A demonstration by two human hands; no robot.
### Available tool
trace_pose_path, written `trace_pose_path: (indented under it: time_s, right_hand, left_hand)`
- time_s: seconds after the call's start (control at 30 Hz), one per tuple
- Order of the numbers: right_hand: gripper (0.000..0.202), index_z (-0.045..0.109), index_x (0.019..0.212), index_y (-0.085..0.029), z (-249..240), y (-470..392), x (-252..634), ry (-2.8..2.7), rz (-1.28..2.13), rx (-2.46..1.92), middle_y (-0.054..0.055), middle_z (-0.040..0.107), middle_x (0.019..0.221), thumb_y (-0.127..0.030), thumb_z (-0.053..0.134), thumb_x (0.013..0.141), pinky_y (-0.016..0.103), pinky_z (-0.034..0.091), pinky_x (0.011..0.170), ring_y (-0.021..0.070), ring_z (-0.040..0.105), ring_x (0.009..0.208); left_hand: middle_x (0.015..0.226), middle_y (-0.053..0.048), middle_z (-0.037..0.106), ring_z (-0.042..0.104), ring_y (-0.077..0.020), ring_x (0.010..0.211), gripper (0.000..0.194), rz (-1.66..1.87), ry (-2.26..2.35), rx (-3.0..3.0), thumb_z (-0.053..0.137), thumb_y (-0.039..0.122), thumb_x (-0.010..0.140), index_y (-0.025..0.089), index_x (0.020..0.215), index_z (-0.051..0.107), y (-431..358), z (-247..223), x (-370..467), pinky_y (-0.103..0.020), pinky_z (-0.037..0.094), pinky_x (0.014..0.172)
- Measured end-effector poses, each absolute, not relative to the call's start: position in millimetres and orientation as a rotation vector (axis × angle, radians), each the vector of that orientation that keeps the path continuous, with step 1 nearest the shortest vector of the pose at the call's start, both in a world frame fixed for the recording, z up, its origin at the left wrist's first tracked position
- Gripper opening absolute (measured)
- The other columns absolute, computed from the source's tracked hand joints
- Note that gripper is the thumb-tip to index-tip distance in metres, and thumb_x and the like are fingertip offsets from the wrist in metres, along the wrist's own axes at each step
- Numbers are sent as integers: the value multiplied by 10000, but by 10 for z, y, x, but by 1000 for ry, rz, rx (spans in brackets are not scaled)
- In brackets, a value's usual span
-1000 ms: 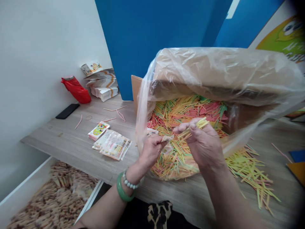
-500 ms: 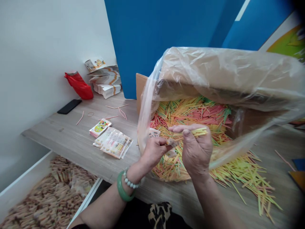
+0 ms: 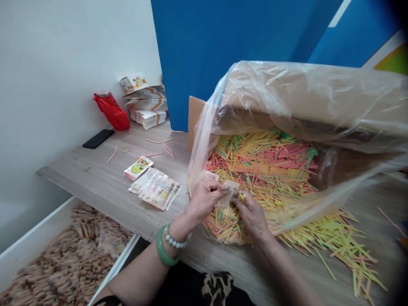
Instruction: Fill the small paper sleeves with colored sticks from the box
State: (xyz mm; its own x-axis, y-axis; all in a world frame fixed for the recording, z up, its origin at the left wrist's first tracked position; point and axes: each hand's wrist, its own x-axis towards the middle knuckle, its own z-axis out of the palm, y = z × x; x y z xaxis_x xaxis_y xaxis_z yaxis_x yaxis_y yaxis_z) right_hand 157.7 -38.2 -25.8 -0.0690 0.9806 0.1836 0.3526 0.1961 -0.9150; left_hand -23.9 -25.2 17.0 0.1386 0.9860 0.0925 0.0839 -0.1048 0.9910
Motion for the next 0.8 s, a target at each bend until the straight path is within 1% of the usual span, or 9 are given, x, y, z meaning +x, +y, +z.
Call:
trace_pose_path:
  time_s: [0.1, 0.17, 0.27, 0.33, 0.43, 0.53, 0.6, 0.7, 0.8]
  right_hand:
    - [114, 624, 770, -265, -326, -357, 1614, -1604, 886, -1355, 11, 679, 725, -314, 598, 870, 372, 465, 669, 225, 616, 685]
    - [110, 620, 798, -252, -238, -332, 1640, -1522, 881, -1288, 18, 716, 761, -327, 599, 875, 382, 507, 725, 226, 664, 735]
    - [94, 588, 873, -236, 63, -307, 1659, -1300, 883, -1125, 11, 755, 812, -317, 629, 899, 409, 546, 846, 212, 721, 817]
    - [98, 570, 909, -238, 328, -306, 1627, -1186, 905, -968, -12, 756, 797, -283, 657, 903, 424, 550, 903, 201, 739, 827]
    - [137, 575, 955, -245, 682, -329, 1497, -1106, 943, -738, -49, 727, 751, -254, 693, 885, 457, 571, 910, 203, 752, 786]
    - [81, 588, 944, -244, 842, -359, 1318, -1141, 913, -642, -45, 733, 783, -230, 661, 913, 465, 581, 910, 203, 760, 811]
    - [53, 593, 939, -242, 830, -370, 1218, -1172, 852, -631, -37, 746, 832, -202, 628, 935, 459, 580, 921, 197, 762, 844]
    - [72, 587, 962, -243, 732, -363, 1136, -1198, 782, -644, -35, 751, 853, -181, 617, 940, 455, 583, 921, 193, 762, 863]
    - [68, 570, 966, -248, 660, -343, 1125, -1202, 734, -683, -34, 749, 854, -195, 607, 945, 479, 580, 931, 201, 763, 876]
  left_hand:
    - [608, 22, 435, 393, -122, 625, 428, 1129, 1153, 1339, 750, 479, 753, 175, 519, 561, -279, 214, -240, -272, 294, 580]
    - [598, 30, 430, 386, -110, 605, 421, 1104, 1161, 1340, 751, 495, 748, 168, 538, 588, -295, 242, -249, -259, 284, 559]
    - [587, 33, 428, 396, -102, 578, 423, 1018, 1175, 1367, 714, 485, 773, 169, 529, 573, -314, 271, -248, -246, 283, 533]
    - [590, 32, 443, 397, -96, 558, 428, 973, 1207, 1369, 704, 493, 776, 173, 527, 569, -325, 278, -218, -242, 279, 514]
    - [569, 43, 445, 381, -87, 521, 450, 978, 1290, 1314, 735, 555, 732, 182, 542, 572, -335, 269, -137, -240, 267, 490]
    - [489, 64, 401, 366, -83, 465, 488, 957, 1318, 1249, 745, 600, 705, 193, 529, 541, -343, 264, -66, -238, 254, 462]
    - [452, 73, 394, 368, -80, 424, 468, 912, 1315, 1222, 747, 573, 710, 196, 529, 539, -353, 284, -48, -237, 251, 439]
    - [420, 78, 405, 375, -77, 383, 391, 872, 1306, 1212, 737, 469, 738, 196, 529, 552, -371, 346, -58, -230, 256, 415]
    - [402, 78, 388, 375, -69, 372, 413, 857, 1298, 1248, 729, 422, 755, 192, 484, 519, -384, 395, -75, -220, 259, 407]
